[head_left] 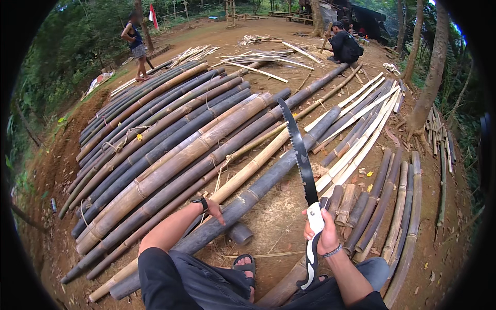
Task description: The person saws a large bamboo pole while sitting on the ground, holding the pole steady with one hand and using a hand saw with the other.
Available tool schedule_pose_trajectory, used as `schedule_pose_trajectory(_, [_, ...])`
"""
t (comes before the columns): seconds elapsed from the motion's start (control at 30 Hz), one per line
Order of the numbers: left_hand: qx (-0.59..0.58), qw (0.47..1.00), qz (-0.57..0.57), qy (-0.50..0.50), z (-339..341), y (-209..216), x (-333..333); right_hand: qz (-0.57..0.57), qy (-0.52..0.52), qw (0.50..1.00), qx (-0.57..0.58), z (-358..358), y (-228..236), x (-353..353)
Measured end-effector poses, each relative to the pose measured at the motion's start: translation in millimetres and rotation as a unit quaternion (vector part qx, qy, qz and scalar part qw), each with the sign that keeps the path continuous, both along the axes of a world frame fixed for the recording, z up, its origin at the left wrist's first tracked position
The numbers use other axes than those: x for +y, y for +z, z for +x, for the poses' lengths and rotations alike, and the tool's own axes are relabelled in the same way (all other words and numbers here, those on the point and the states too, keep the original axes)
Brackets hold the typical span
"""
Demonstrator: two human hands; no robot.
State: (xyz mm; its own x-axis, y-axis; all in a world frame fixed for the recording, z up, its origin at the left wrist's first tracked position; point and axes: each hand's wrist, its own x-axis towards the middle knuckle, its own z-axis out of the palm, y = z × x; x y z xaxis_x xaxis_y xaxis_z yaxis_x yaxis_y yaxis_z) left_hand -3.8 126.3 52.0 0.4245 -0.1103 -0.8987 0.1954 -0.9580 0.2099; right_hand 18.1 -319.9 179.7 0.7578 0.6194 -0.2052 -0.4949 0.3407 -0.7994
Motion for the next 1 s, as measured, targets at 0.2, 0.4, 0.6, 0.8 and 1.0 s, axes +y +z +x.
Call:
schedule_pose_trajectory(0.2, [0.017, 1.0, 0.004, 0.02, 5, -5, -5, 0.017, -0.025, 0.999, 0.039, 3, -10, -1])
schedule_pose_trajectory(0.4, [0.011, 1.0, -0.002, 0.01, 2, 2, -2, -0.017, -0.026, 1.0, -0.001, -1, 2, 2])
schedule_pose_trajectory(0.6, [-0.053, 0.997, -0.009, 0.046, -30, -12, -1, -0.055, -0.036, 0.995, -0.078, 11, -9, -17])
schedule_pose_trajectory(0.8, [-0.231, 0.97, 0.053, 0.059, -89, -7, -24, -0.282, -0.046, 0.945, -0.159, 17, -19, -29])
schedule_pose_trajectory(1.0, [-0.418, 0.878, 0.074, 0.22, -122, -29, -57, -0.344, 0.029, 0.924, -0.163, 17, -45, -31])
